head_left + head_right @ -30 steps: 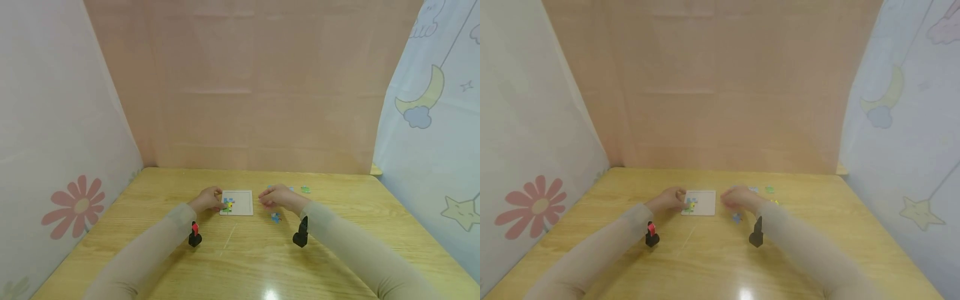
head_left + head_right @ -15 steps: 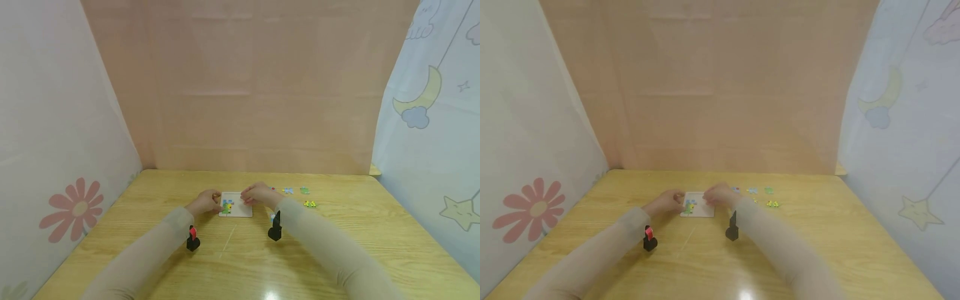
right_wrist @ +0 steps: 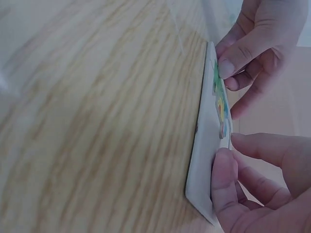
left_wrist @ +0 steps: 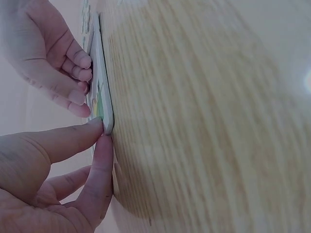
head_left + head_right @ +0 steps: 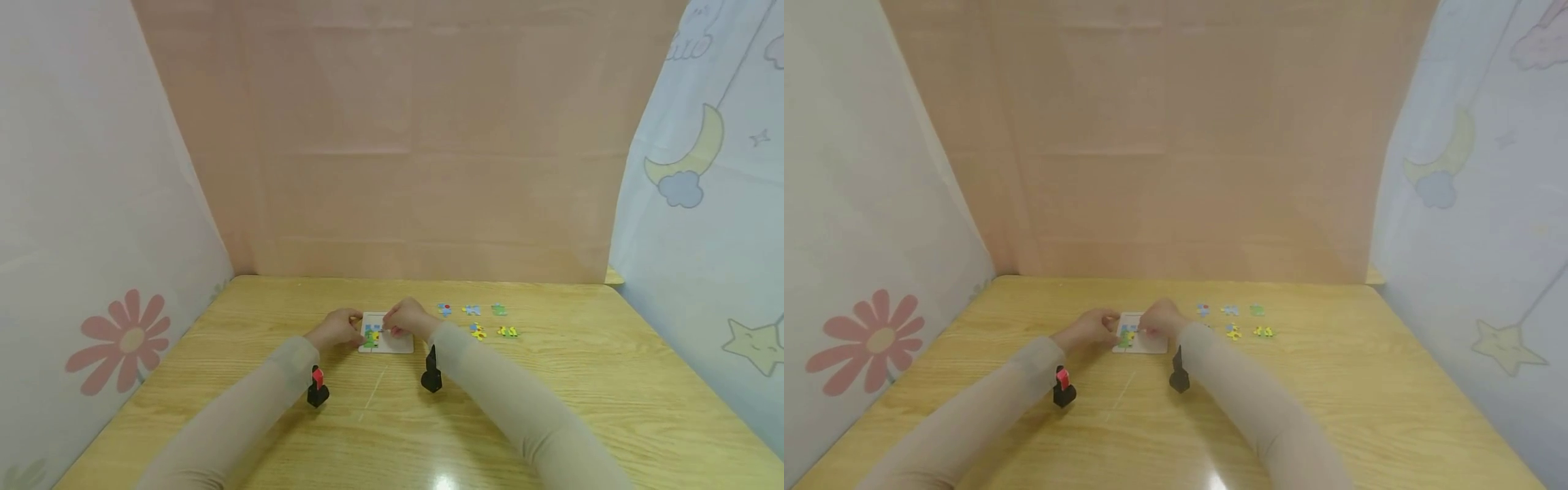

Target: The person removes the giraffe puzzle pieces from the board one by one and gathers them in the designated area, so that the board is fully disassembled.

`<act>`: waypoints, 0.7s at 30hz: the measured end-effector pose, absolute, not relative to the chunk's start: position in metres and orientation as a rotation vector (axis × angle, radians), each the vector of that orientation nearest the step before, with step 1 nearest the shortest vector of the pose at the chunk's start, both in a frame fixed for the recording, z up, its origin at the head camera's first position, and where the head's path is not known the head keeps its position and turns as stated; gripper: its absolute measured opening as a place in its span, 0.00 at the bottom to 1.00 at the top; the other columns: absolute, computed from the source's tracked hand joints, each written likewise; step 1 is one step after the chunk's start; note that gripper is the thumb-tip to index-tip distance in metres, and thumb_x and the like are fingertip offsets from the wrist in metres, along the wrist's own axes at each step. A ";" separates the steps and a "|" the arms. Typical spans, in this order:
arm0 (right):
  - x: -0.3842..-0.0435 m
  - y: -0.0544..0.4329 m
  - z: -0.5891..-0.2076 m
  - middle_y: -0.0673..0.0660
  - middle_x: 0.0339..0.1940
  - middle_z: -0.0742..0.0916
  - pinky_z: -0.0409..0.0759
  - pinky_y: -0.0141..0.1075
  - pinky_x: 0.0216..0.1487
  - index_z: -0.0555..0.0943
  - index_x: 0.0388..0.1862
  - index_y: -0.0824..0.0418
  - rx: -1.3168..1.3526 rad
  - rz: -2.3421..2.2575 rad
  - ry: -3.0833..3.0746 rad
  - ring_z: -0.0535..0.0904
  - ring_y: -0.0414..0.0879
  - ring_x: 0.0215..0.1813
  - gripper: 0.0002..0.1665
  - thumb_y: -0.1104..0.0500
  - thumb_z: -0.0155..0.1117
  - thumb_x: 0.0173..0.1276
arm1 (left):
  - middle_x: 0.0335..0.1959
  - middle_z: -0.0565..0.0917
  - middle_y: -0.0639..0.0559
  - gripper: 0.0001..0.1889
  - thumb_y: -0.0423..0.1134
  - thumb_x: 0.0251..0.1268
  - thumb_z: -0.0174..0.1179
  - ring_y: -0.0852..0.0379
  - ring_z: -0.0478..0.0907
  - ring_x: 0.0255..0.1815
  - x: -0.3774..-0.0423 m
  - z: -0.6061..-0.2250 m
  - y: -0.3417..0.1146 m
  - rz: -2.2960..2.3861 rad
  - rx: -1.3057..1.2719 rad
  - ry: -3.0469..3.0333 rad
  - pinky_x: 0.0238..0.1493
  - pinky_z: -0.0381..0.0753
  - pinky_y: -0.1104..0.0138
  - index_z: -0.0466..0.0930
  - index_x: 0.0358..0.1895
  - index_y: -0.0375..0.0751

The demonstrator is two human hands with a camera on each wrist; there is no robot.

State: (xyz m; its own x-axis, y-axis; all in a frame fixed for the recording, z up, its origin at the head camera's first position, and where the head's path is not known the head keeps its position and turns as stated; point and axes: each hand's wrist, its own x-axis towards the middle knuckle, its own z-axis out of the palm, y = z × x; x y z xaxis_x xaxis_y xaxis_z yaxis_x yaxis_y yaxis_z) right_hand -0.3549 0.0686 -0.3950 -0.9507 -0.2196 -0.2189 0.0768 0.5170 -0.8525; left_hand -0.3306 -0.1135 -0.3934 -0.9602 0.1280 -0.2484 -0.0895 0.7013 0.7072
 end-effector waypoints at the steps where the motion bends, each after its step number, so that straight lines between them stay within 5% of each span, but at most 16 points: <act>1: -0.354 0.068 -0.395 0.53 0.21 0.83 0.80 0.27 0.26 0.86 0.36 0.69 -0.118 -1.400 2.473 0.75 0.38 0.21 0.06 0.68 0.68 0.60 | 0.38 0.77 0.46 0.35 0.32 0.54 0.71 0.57 0.77 0.31 -0.331 -0.393 -0.113 1.122 0.025 2.626 0.35 0.72 0.70 0.69 0.67 0.37; 15: -0.351 0.060 -0.395 0.50 0.18 0.83 0.74 0.24 0.20 0.88 0.36 0.66 -0.129 -1.342 2.520 0.69 0.36 0.15 0.08 0.65 0.73 0.58 | 0.44 0.76 0.45 0.35 0.33 0.54 0.71 0.56 0.78 0.36 -0.332 -0.397 -0.119 1.120 0.061 2.638 0.45 0.75 0.63 0.69 0.67 0.38; 21: -0.348 0.056 -0.393 0.50 0.18 0.81 0.72 0.25 0.20 0.87 0.34 0.65 -0.080 -1.343 2.528 0.68 0.37 0.16 0.05 0.64 0.72 0.59 | 0.41 0.75 0.45 0.36 0.32 0.53 0.71 0.57 0.79 0.33 -0.332 -0.397 -0.121 1.140 0.057 2.613 0.41 0.74 0.66 0.69 0.68 0.37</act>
State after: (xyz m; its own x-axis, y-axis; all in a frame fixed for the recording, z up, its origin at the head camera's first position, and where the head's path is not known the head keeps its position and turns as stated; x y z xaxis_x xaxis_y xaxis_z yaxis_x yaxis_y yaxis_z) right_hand -0.3484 0.0559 -0.3934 -0.9601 -0.1773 -0.2164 0.0801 0.5668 -0.8199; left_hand -0.3323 -0.1214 -0.3968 -0.9573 0.1507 -0.2468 -0.0785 0.6861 0.7233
